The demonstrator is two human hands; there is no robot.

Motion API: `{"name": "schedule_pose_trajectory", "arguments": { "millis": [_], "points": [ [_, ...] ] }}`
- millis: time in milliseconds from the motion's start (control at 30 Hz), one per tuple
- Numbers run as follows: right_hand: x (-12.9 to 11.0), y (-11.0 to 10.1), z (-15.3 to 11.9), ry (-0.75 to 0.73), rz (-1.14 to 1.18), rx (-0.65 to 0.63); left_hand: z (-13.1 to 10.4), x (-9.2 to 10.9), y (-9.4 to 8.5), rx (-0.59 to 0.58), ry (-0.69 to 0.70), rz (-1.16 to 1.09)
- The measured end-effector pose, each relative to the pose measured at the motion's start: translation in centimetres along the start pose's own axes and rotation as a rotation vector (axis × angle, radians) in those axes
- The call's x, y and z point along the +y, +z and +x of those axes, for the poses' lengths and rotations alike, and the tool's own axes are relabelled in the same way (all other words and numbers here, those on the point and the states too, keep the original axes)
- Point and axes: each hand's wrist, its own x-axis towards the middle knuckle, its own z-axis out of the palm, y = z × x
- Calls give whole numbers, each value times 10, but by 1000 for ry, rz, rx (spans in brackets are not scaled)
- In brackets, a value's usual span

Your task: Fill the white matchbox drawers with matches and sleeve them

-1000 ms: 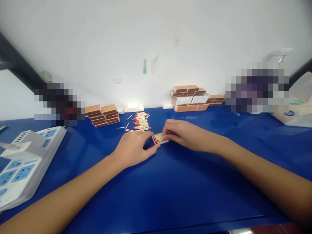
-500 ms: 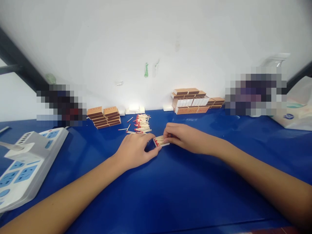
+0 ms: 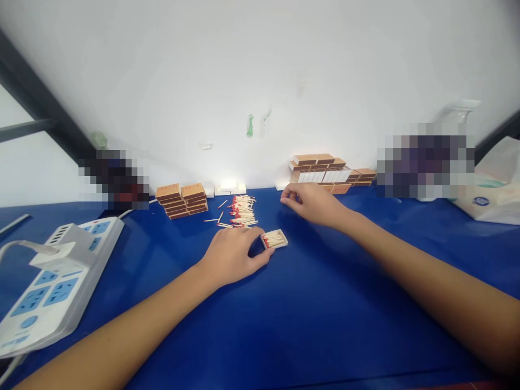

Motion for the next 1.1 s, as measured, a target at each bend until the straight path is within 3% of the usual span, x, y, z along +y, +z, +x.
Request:
{"name": "schedule_pose_trajectory", "arguments": {
  "millis": [100,167,300,333,400,500,633,833,967,1100],
  "points": [
    [11,-19,-4,23,-60,19,-1,1,2,47,6,-8],
    [26,-39,-11,100,-68,108,-1,1,2,90,4,-8],
    [81,-74,-23,484,-162,479,0,3,1,33,9,-5],
    [96,-78,-24,590,-179,518,0,3,0,20,8,-8],
    [123,-79,-25,757,-172,473,0,5,-1,42,-5,-7],
    [145,-72,-24,842,-156,385,-1,6,-2,61,-6,1],
    [152,-65,-19,894,-132,296,1,5,-1,1,18,9],
    [159,-62,-16,942,-126,267,0,4,0,49,66,22],
    [158,-61,-18,903,-120,347,-2,2,2,179,125,57],
    [143,-75,-23,833,-146,532,-1,2,3,316,90,48]
  ]
}}
